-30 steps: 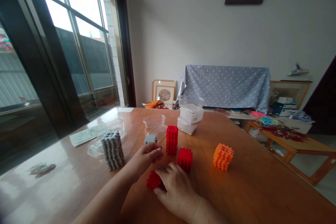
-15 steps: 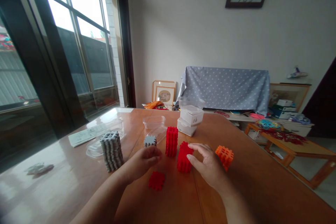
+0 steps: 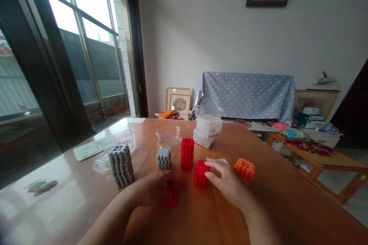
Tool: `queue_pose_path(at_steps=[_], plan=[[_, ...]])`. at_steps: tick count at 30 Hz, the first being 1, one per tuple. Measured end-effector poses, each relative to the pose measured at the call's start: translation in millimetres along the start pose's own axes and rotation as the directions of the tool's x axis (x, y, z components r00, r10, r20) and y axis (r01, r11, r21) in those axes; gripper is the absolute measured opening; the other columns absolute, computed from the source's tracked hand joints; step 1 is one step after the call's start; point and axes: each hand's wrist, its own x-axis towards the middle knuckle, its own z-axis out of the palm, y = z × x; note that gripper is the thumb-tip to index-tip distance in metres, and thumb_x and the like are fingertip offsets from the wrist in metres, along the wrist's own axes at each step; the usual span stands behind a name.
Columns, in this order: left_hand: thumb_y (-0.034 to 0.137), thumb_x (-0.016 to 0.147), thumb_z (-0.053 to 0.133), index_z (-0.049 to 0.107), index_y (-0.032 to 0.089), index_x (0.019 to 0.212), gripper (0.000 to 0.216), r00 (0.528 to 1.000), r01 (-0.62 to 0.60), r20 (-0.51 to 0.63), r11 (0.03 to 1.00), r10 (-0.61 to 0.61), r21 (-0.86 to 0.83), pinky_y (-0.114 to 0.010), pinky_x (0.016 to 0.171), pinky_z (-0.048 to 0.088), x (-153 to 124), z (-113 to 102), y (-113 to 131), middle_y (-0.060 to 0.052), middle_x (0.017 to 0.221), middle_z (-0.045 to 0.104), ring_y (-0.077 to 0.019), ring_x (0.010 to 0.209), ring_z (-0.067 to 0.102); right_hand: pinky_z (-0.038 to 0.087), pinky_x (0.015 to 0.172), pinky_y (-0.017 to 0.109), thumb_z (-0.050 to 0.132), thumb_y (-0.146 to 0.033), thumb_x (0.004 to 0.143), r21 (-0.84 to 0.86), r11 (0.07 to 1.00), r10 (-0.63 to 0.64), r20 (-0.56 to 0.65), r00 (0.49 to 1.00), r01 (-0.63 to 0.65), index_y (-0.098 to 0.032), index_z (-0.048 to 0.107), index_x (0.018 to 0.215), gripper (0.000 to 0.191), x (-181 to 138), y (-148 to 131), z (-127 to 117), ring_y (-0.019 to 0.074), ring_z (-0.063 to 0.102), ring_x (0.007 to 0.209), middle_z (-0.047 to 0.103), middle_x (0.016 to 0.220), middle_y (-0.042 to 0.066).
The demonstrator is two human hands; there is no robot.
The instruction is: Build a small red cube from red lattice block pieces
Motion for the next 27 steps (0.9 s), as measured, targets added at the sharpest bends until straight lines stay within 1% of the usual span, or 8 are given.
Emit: queue_pose_path(at_steps=[6,8,11,14,16,20,23,27], plan=[[0.032,0.054,0.09,0.075,0.023,0.096,0.046,0.999,-0.053,0.009,0.988,0.053,0.147,-0.046,0.084,0.047,0,-4,6,-0.011,0.096,0.068,-0.0335,0.09,0.061,0.043,0.115,0.048,0.063,-0.04,0.093,-0.01,1.0,0.011,0.02,1.0,-0.011,-0.03,0.071,0.125,0.035,0,-2,1,0.0271,0.056,0.131,0.061,0.142,0.008],[0.036,0.052,0.092,0.074,0.024,0.101,0.053,0.998,-0.057,0.044,0.979,0.049,0.197,-0.049,0.092,0.046,0,-5,8,-0.011,0.102,0.067,-0.0376,0.101,0.059,0.044,0.114,0.049,0.062,-0.04,0.092,-0.015,1.0,0.01,-0.014,1.0,-0.01,-0.03,0.07,0.126,0.036,0,-5,0,0.028,0.056,0.132,0.061,0.143,0.008],[0.04,0.055,0.09,0.072,0.024,0.108,0.059,0.995,-0.034,0.1,0.954,0.004,0.298,-0.048,0.098,0.046,1,-5,8,-0.011,0.112,0.063,-0.0376,0.109,0.057,0.047,0.109,0.05,0.06,-0.042,0.094,-0.011,1.0,0.002,-0.088,0.996,-0.003,-0.029,0.069,0.125,0.036,0,-10,-2,0.0292,0.058,0.127,0.065,0.138,0.008],[0.039,0.06,0.086,0.07,0.023,0.106,0.052,0.987,-0.018,0.15,0.902,-0.052,0.43,-0.044,0.096,0.049,2,-5,7,-0.009,0.116,0.061,-0.034,0.111,0.056,0.05,0.103,0.046,0.06,-0.045,0.094,0.013,1.0,-0.021,-0.158,0.987,0.023,-0.027,0.07,0.121,0.034,-1,-16,-2,0.0284,0.063,0.118,0.069,0.127,0.008],[0.04,0.065,0.083,0.07,0.024,0.102,0.042,0.986,-0.042,0.16,0.877,-0.04,0.479,-0.043,0.095,0.05,3,-5,7,-0.008,0.115,0.061,-0.0317,0.111,0.056,0.052,0.098,0.043,0.06,-0.045,0.095,0.036,0.998,-0.036,-0.2,0.979,0.044,-0.027,0.07,0.118,0.031,-2,-22,0,0.027,0.065,0.112,0.071,0.121,0.008],[0.044,0.066,0.082,0.07,0.022,0.093,0.037,0.994,-0.047,0.11,0.866,-0.009,0.498,-0.044,0.096,0.049,3,-3,8,-0.01,0.112,0.063,-0.0326,0.11,0.057,0.054,0.09,0.037,0.059,-0.04,0.097,0.091,0.99,-0.081,-0.225,0.971,0.104,-0.027,0.07,0.113,0.023,-7,-39,10,0.0242,0.067,0.103,0.073,0.109,0.006],[0.044,0.065,0.082,0.068,0.019,0.096,0.043,0.997,0.012,0.058,0.877,-0.045,0.48,-0.045,0.091,0.05,3,0,10,-0.014,0.108,0.065,-0.0347,0.103,0.06,0.055,0.084,0.033,0.059,-0.036,0.097,0.128,0.98,-0.13,-0.177,0.976,0.154,-0.027,0.07,0.109,0.018,-11,-55,20,0.022,0.068,0.095,0.072,0.101,0.005],[0.043,0.069,0.079,0.064,0.019,0.103,0.044,0.998,0.057,-0.012,0.945,-0.057,0.323,-0.038,0.076,0.047,1,3,13,-0.012,0.105,0.065,-0.028,0.085,0.062,0.055,0.08,0.031,0.06,-0.029,0.097,0.121,0.965,-0.22,-0.115,0.969,0.233,-0.026,0.068,0.109,0.015,-17,-73,32,0.0189,0.068,0.086,0.07,0.092,0.003]])
